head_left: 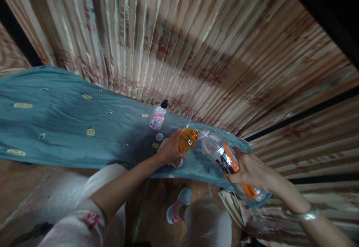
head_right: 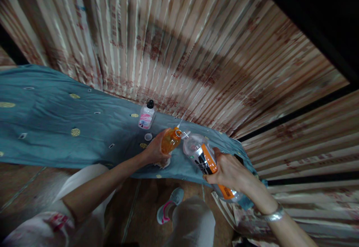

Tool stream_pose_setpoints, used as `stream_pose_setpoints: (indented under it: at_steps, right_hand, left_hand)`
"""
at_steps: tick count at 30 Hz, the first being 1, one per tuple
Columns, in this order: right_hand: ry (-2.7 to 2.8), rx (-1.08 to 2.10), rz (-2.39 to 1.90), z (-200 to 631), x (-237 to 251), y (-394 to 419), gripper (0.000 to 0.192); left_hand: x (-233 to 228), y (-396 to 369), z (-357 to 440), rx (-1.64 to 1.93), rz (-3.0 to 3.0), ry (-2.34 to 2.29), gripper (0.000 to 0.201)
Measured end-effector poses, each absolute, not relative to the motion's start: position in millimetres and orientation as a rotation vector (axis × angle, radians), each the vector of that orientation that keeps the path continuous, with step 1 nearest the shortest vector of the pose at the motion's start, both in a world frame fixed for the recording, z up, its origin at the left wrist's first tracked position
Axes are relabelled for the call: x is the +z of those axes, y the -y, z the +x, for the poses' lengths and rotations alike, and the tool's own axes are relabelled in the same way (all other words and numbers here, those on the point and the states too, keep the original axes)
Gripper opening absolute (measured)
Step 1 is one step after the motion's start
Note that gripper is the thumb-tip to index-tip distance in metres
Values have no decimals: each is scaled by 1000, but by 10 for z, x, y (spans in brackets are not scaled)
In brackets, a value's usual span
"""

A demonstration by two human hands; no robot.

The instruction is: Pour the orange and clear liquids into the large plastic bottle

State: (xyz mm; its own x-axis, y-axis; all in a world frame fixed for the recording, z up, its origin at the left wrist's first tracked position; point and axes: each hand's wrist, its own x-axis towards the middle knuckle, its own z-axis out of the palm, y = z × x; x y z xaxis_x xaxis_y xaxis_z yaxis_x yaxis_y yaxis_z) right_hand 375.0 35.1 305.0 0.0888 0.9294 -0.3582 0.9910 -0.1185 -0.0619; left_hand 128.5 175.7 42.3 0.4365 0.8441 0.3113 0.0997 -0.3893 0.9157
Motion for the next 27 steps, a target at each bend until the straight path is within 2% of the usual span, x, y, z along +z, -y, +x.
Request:
stream_pose_setpoints:
  at_steps: [18, 27]
  right_hand:
    - [-1899, -460, 2153, 3767, 3046, -345, 50]
    - [-1950, -510, 2176, 3790, 3015, -338, 47]
  left_hand:
    - [514, -1685, 1271, 1081, 1821, -831, 122]
    - [385, -1749, 1318, 1088, 1806, -796, 130]
